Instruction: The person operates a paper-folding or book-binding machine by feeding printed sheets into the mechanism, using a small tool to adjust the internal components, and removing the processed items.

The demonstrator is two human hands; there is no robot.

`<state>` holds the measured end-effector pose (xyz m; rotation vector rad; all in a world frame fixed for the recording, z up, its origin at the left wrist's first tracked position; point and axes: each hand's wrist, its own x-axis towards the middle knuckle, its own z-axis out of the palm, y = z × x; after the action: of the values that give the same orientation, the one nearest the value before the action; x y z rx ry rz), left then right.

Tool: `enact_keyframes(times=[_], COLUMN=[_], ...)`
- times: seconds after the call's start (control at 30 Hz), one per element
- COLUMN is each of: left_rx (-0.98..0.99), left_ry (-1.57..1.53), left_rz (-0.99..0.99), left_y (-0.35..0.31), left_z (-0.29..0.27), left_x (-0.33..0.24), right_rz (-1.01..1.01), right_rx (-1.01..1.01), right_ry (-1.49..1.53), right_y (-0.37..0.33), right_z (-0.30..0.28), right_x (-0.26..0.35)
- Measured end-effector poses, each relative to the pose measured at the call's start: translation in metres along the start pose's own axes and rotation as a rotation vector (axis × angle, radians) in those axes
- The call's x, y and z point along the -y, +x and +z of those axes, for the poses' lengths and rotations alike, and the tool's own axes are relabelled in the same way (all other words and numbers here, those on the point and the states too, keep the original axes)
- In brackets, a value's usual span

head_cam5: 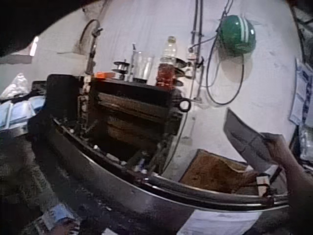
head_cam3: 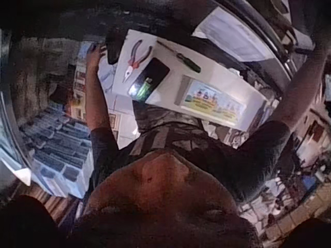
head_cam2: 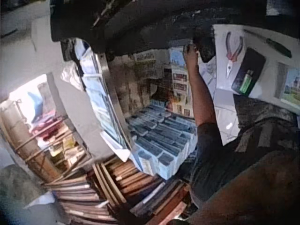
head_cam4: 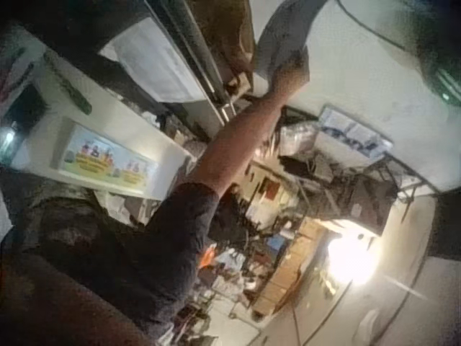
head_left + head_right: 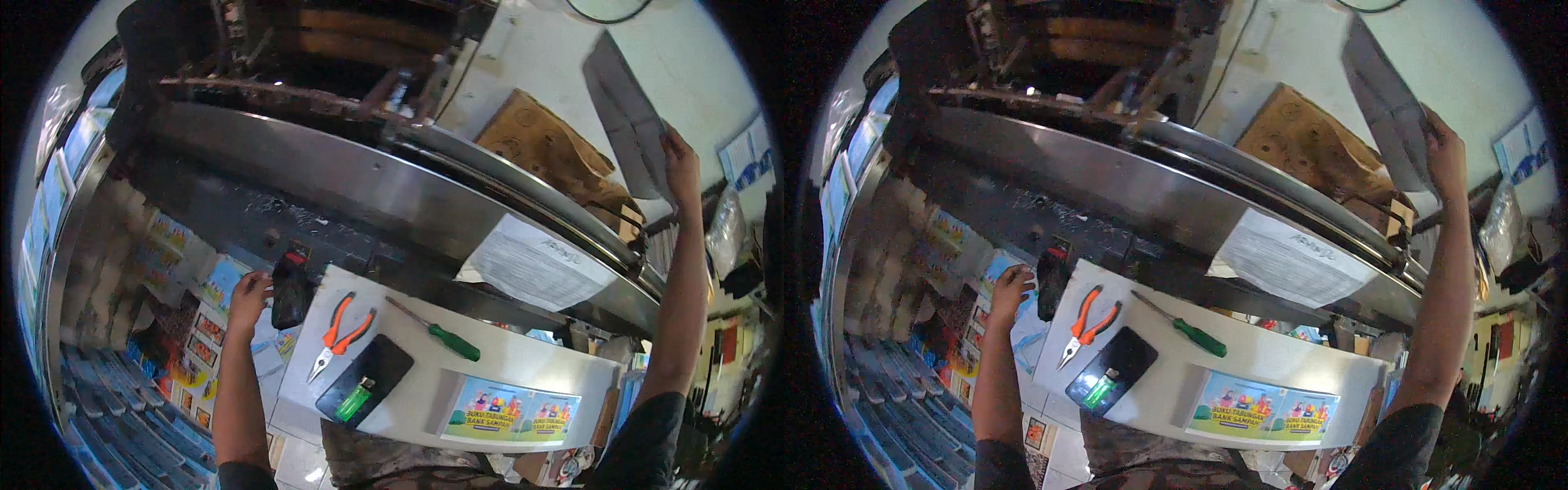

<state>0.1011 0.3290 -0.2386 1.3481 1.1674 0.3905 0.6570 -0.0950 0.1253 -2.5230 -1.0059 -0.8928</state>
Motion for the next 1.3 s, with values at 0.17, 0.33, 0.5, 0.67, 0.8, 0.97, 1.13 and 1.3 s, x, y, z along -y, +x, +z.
enact_keyframes(times=[0.17,0.33,0.5,0.67,0.8,0.97,1.13,1.3], left_rx=[-0.099,0.033,0.044,-0.193,0.185,0.008,0.255,0.060], left_ry=[0.163,0.170,0.313,0.663,1.110,0.876,1.021,0.598], left_rz=[0.533,0.745,1.447,1.788,1.378,1.561,1.376,1.639], left_y=[-0.014,-0.118,-0.166,-0.147,-0.114,-0.106,-0.100,-0.113], left_z=[0.015,0.105,0.199,0.301,0.330,0.334,0.338,0.304], left_x=[-0.034,-0.150,-0.228,-0.278,-0.273,-0.276,-0.271,-0.232], right_rz=[-0.004,-0.516,-0.509,-0.453,-0.407,-0.251,-0.135,-0.015], right_rx=[-0.091,0.294,0.230,0.141,0.276,0.330,0.362,0.410], right_ry=[0.173,-0.041,0.010,0.050,0.143,0.289,0.379,0.381], right_y=[-0.055,-0.176,-0.225,-0.239,-0.245,-0.255,-0.267,-0.301], right_z=[-0.042,-0.020,-0.012,0.009,-0.002,0.000,0.021,0.018], right_x=[0.022,0.102,0.130,0.130,0.121,0.112,0.115,0.076])
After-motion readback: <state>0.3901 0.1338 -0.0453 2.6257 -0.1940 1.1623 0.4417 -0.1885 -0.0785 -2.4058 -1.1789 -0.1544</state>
